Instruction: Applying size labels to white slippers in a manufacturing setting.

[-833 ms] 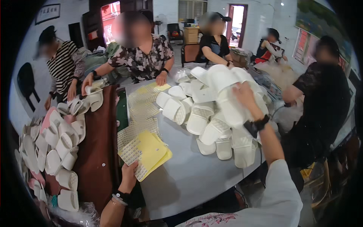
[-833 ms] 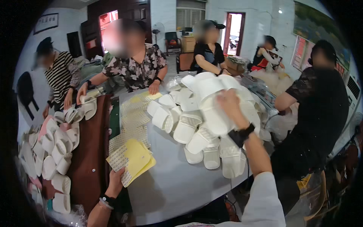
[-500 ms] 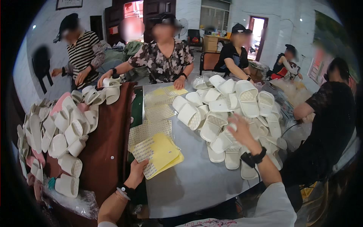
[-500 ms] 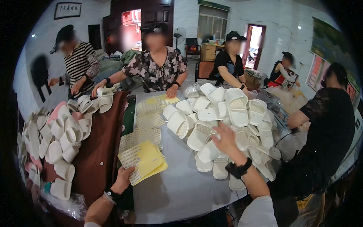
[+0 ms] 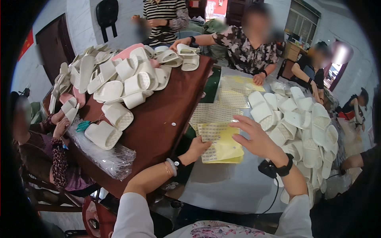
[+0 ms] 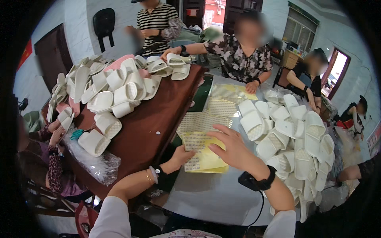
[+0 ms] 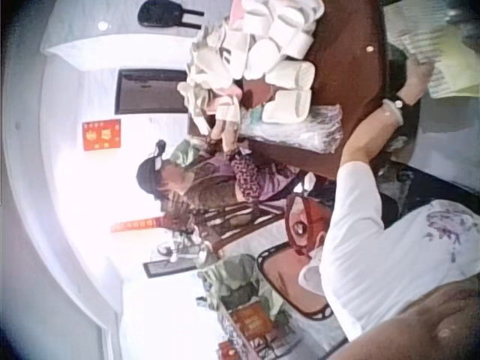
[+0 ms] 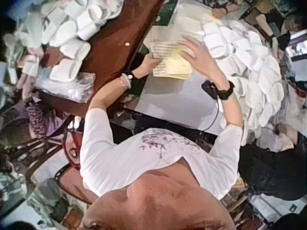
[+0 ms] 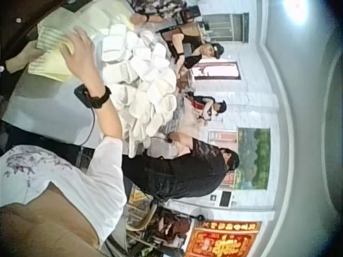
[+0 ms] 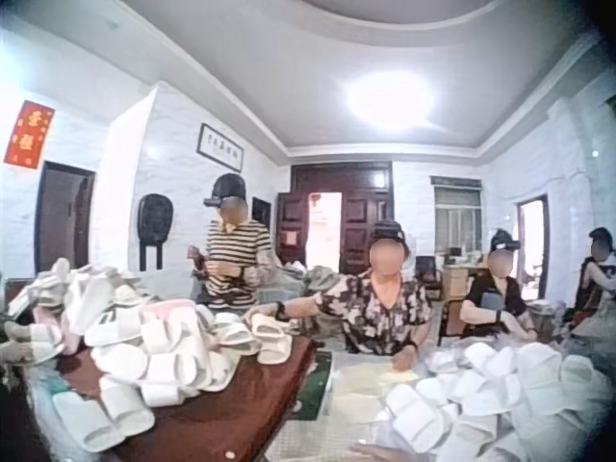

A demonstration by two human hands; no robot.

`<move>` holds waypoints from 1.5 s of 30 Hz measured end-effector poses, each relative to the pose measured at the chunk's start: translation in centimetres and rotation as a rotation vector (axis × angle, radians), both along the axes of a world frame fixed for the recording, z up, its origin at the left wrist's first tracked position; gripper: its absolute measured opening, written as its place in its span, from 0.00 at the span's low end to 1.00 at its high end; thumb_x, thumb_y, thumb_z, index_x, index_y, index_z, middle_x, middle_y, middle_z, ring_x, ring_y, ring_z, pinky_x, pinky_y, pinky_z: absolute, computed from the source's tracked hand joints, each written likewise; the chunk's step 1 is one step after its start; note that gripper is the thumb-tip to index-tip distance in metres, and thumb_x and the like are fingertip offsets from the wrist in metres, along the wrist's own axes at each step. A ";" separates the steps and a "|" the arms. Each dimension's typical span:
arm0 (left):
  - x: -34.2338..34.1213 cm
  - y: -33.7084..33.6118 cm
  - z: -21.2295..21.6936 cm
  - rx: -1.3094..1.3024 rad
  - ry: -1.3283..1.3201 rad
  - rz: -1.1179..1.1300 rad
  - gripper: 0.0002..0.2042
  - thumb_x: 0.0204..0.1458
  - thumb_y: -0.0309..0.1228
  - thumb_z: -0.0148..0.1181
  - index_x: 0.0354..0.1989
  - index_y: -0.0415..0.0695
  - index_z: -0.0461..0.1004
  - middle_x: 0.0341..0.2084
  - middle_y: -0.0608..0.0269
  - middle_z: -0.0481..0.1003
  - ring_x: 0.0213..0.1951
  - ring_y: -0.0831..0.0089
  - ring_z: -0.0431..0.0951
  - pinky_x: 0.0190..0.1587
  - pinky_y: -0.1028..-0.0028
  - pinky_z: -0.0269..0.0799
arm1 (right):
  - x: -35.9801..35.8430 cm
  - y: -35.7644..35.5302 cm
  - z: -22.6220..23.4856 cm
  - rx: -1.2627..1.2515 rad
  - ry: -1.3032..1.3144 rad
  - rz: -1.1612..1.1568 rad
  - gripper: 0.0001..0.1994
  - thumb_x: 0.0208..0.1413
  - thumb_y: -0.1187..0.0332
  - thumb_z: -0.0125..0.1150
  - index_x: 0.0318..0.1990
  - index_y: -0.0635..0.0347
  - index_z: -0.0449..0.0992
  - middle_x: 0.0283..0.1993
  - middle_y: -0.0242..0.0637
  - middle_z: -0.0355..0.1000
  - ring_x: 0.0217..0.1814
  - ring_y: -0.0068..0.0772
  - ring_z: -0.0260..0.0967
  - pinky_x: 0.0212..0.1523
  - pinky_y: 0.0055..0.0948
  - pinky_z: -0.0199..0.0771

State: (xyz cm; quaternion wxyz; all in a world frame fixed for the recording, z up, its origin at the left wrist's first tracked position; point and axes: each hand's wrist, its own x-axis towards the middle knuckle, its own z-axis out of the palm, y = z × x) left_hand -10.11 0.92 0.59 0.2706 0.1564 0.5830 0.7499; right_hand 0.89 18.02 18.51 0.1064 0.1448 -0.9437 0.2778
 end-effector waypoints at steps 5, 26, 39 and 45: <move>-0.3 0.0 0.1 -0.119 0.125 -0.007 0.09 0.48 0.25 0.54 0.38 0.36 0.71 0.27 0.66 0.74 0.26 0.84 0.70 0.28 0.80 0.66 | -9.1 -7.2 -2.1 0.025 0.121 0.161 0.18 0.49 0.61 0.55 0.48 0.55 0.70 0.57 0.44 0.59 0.59 0.47 0.55 0.58 0.43 0.50; -1.8 1.1 -2.8 0.390 0.127 -0.152 0.14 0.52 0.24 0.50 0.48 0.40 0.66 0.42 0.57 0.71 0.44 0.73 0.70 0.47 0.74 0.65 | -28.6 -23.9 -6.6 -0.386 0.093 -0.035 0.17 0.46 0.60 0.57 0.40 0.60 0.72 0.35 0.49 0.72 0.38 0.42 0.71 0.40 0.35 0.68; -2.0 0.9 -1.0 0.037 0.077 -0.035 0.12 0.49 0.24 0.54 0.42 0.33 0.67 0.32 0.61 0.74 0.31 0.78 0.74 0.34 0.76 0.71 | -18.8 -7.8 1.6 -1.394 -0.550 -0.094 0.11 0.51 0.66 0.53 0.41 0.61 0.70 0.38 0.34 0.73 0.37 0.28 0.73 0.39 0.26 0.74; -1.5 0.4 -0.9 0.060 0.062 -0.052 0.13 0.50 0.24 0.53 0.43 0.32 0.67 0.36 0.60 0.74 0.34 0.77 0.74 0.36 0.77 0.70 | -9.7 -0.7 5.4 -1.466 -0.424 -0.101 0.07 0.53 0.68 0.49 0.36 0.54 0.73 0.34 0.30 0.73 0.33 0.24 0.72 0.33 0.24 0.74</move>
